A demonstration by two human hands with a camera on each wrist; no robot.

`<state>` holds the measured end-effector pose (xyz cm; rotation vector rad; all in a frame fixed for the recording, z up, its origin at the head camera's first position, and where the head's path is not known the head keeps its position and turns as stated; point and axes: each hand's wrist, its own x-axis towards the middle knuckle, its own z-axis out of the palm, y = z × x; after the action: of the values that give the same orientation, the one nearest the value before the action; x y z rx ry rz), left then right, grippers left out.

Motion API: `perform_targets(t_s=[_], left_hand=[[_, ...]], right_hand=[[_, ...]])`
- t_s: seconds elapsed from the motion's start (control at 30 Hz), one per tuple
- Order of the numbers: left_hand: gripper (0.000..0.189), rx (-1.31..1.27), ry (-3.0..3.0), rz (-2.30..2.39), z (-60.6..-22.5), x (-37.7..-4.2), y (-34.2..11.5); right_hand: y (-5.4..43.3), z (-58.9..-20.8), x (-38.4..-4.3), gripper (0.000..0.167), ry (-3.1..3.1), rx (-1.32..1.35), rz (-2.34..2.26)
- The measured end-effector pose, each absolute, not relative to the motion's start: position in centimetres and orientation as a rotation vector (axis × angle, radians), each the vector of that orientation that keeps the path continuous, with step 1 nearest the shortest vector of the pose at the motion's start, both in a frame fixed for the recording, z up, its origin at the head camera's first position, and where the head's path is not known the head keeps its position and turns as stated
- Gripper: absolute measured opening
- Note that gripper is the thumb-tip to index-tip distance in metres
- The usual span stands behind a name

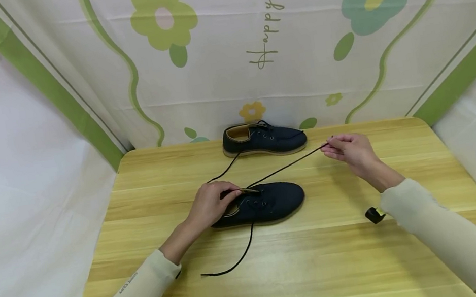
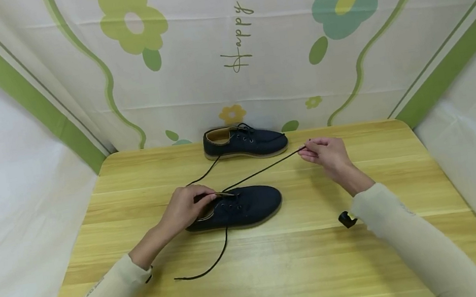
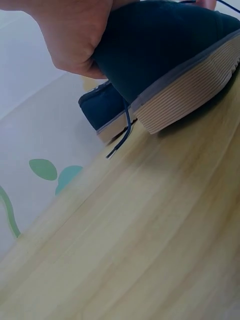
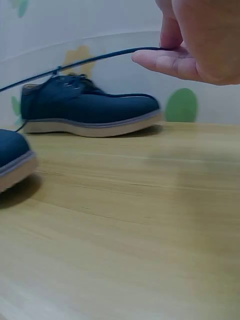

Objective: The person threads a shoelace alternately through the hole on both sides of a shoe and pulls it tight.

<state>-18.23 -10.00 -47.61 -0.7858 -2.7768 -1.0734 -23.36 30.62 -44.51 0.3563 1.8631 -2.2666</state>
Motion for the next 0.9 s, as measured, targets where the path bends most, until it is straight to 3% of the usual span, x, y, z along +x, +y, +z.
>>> perform_targets(t_s=[0.9], left_hand=[[0.011, -0.927, -2.729, -0.953, -47.8, -18.3, -10.3]], right_hand=[[40.6, -44.8, -21.4, 0.021, 1.695, 0.549, -2.523]])
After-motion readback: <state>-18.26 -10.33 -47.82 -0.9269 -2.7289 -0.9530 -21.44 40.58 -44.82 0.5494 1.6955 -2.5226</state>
